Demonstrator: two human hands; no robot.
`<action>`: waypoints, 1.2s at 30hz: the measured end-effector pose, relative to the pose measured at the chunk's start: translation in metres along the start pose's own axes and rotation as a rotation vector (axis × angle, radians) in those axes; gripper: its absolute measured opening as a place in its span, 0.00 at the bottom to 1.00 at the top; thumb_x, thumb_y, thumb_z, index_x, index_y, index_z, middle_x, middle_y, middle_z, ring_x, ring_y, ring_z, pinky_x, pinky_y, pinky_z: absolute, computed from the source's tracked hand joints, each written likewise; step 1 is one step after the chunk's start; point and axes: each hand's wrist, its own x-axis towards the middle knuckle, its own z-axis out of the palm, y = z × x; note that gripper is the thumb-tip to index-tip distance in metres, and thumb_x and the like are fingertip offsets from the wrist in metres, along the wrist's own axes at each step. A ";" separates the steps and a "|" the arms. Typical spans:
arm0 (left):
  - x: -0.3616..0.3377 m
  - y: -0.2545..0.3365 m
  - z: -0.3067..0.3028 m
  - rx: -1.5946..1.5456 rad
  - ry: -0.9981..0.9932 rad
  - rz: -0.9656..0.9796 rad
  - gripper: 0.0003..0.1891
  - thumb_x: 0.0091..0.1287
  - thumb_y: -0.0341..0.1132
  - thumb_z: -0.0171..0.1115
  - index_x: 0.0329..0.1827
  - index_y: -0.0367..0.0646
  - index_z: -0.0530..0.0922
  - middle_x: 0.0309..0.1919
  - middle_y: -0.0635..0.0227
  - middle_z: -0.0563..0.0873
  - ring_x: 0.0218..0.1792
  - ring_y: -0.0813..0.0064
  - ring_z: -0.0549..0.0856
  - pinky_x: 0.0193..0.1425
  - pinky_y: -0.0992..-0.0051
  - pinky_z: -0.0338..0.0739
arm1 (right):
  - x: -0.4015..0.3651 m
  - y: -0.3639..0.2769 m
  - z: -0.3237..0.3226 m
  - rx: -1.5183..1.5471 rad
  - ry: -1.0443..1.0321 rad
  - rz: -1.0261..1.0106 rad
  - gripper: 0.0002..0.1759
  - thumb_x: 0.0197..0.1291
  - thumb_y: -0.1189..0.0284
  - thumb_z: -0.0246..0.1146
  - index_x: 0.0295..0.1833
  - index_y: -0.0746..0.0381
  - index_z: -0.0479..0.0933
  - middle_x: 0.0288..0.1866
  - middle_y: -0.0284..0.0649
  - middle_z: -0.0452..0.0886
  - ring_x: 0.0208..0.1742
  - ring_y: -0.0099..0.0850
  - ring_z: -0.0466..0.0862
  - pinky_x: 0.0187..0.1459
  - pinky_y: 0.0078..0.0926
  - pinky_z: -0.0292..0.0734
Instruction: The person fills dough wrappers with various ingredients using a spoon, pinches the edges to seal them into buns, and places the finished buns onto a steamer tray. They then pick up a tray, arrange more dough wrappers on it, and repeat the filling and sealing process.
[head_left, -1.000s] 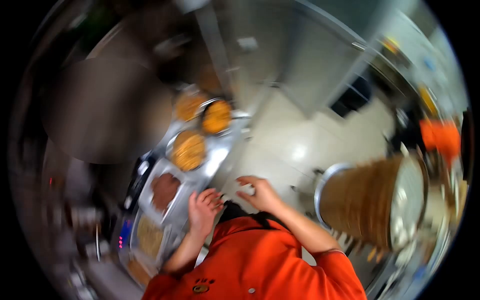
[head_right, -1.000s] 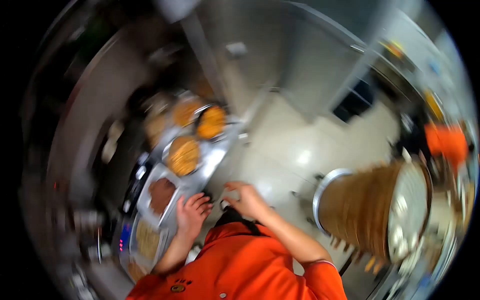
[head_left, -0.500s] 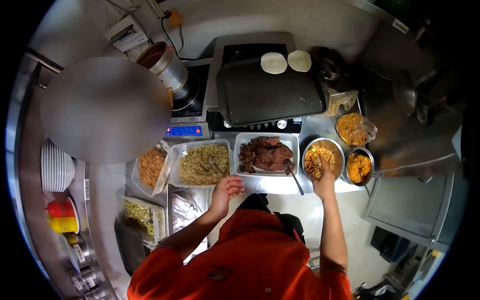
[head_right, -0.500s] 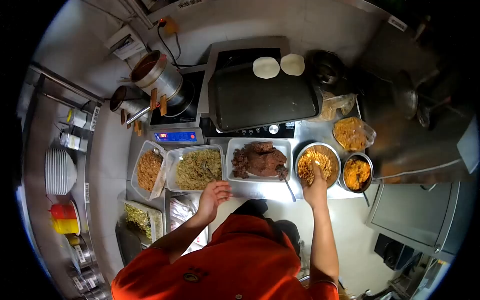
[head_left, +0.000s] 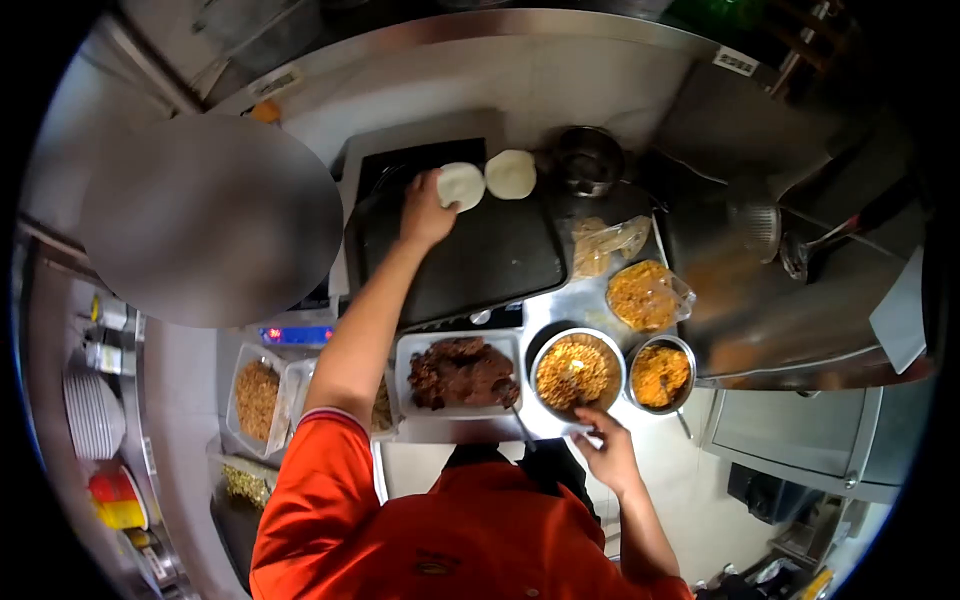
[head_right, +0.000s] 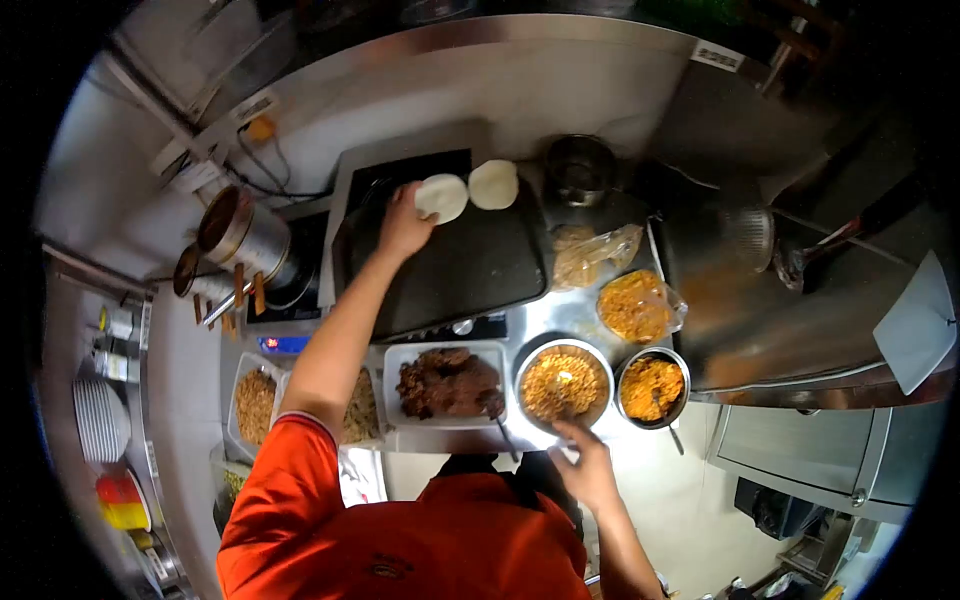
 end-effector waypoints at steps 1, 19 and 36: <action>0.020 -0.001 0.019 0.061 -0.026 0.013 0.38 0.59 0.33 0.70 0.76 0.45 0.68 0.71 0.54 0.76 0.72 0.48 0.73 0.75 0.54 0.70 | -0.002 0.012 -0.013 0.008 -0.006 0.021 0.20 0.64 0.75 0.71 0.62 0.63 0.82 0.56 0.51 0.87 0.53 0.41 0.89 0.54 0.35 0.85; 0.024 0.008 0.014 0.139 -0.083 0.136 0.14 0.58 0.28 0.73 0.40 0.37 0.74 0.41 0.50 0.84 0.47 0.47 0.85 0.48 0.52 0.77 | 0.032 0.005 -0.047 -0.016 -0.028 -0.086 0.19 0.65 0.79 0.69 0.61 0.64 0.82 0.46 0.46 0.91 0.43 0.31 0.91 0.45 0.26 0.85; -0.289 0.185 -0.075 -1.151 -0.362 -0.434 0.11 0.76 0.36 0.66 0.51 0.36 0.80 0.34 0.75 0.86 0.34 0.90 0.79 0.39 0.83 0.73 | 0.044 -0.054 0.049 0.614 0.051 0.062 0.23 0.79 0.59 0.60 0.59 0.70 0.81 0.44 0.36 0.88 0.44 0.21 0.85 0.48 0.24 0.81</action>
